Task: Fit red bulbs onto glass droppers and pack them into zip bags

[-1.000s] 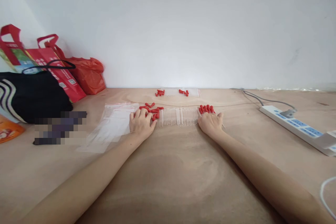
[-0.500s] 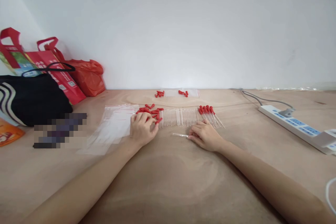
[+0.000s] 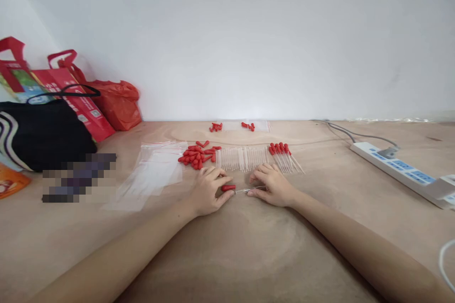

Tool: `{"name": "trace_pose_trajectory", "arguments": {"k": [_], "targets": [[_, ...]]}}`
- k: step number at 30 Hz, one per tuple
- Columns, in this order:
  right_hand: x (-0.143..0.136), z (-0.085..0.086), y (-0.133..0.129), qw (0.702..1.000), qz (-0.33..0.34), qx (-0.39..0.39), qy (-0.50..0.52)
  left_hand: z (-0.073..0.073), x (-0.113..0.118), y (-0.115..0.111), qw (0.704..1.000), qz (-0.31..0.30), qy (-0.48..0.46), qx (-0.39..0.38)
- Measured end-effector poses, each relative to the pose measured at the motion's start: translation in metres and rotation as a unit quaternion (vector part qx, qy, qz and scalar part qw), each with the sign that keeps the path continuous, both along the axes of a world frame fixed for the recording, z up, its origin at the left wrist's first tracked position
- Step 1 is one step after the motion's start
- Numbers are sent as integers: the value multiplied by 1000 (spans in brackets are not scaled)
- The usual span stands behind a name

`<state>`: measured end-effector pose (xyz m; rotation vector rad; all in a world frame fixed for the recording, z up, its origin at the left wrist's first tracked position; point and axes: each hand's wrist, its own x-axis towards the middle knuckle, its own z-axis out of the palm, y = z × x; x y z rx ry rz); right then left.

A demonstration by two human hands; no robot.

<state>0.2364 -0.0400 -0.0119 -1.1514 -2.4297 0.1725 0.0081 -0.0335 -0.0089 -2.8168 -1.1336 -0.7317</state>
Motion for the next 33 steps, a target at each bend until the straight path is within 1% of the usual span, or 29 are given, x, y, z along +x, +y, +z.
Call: {"name": "trace_pose_trajectory", "arguments": {"k": [2,5,8,12,15,20,27,33], "targets": [[-2,-2,1,1000,-1,-10,-5,-3,2,3,1000,-9,-10,-14],[-5,-3,-1,1000,-9,-11,-11,-4,4,6,999,-19,-24,-11],[-6,-4,-3,999,-30,11,-3,-3,4,6,999,-22,-33,-2],[-8,-7,-3,997,-60,45,34,-2,3,4,999,-14,-47,6],[-10,-9,-3,994,-68,66,48,-4,3,5,998,-26,-46,25],[-13,-11,-3,995,-60,65,51,-8,3,6,996,-45,-50,60],[-13,-8,-6,996,-21,53,67,-5,7,-1,993,-74,-82,46],[-15,-7,-8,995,-21,74,64,-3,9,-3,992,-72,-90,56]]}}
